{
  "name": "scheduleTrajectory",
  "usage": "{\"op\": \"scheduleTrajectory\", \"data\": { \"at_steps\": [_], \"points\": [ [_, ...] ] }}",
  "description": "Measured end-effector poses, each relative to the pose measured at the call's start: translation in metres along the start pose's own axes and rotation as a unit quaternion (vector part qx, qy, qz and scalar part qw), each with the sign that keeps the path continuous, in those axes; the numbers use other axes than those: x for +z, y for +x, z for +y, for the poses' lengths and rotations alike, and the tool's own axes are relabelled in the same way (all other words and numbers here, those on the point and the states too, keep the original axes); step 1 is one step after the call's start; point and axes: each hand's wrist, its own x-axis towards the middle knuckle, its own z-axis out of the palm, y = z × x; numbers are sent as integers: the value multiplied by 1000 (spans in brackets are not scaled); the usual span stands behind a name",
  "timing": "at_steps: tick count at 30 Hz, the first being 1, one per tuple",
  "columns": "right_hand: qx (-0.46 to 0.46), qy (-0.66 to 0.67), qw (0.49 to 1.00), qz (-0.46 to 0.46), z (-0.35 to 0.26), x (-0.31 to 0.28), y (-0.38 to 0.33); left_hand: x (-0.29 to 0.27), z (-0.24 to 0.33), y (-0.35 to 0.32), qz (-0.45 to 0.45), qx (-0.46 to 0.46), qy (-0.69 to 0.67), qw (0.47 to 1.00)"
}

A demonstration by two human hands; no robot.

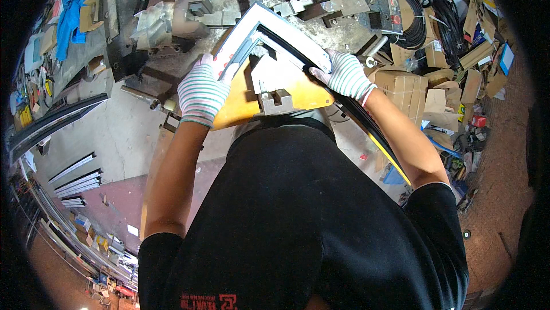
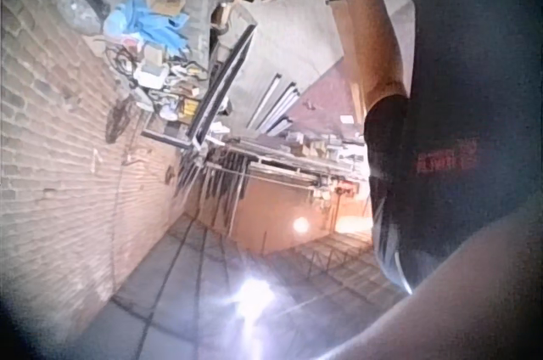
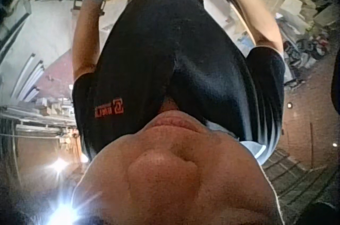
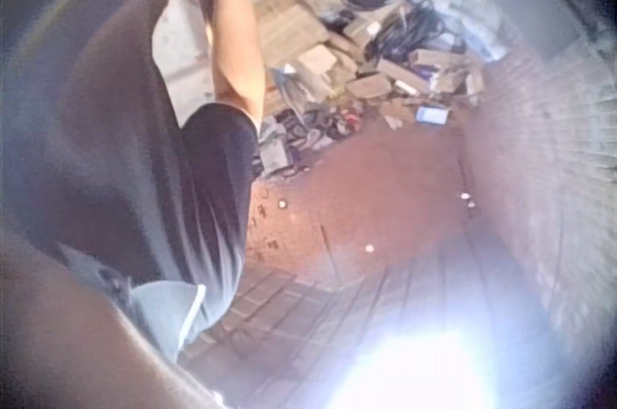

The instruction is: The person assembles a large rectangular window frame by hand, positioning and aligning metal profiles on a workbench. They repeatedly adjust the frame corners and use a corner crimping machine to secure the joints. The person handles the frame multiple times, repositioning it for each corner operation.

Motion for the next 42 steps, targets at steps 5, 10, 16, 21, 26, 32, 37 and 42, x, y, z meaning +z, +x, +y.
{"op": "scheduleTrajectory", "data": {
  "at_steps": [5, 10, 16, 21, 26, 32, 37, 42],
  "points": [
    [-15, 2, 1000, 6, 6, 6, 5, 2, 1, 1, -23, -17, 39, 999],
    [-35, 10, 999, 9, 10, 7, 5, 2, 5, 2, -27, -25, 95, 995],
    [-51, 10, 999, -11, 9, 1, 6, 4, 8, -1, 8, -24, 97, 995],
    [-50, 24, 998, -26, 6, -4, 5, 5, 11, -1, 1, -41, 106, 994],
    [-57, 8, 998, -2, 4, -5, 4, 2, 12, 1, -10, -39, 92, 995],
    [-53, 7, 999, 7, 6, -2, 3, 0, 11, 2, -19, -33, 62, 997],
    [-32, -14, 999, -28, 5, -7, 6, 3, 8, 1, -20, -24, 81, 996],
    [-46, 5, 999, -7, 3, -10, 8, 9, 10, 0, 11, -28, 76, 997]
  ]
}}
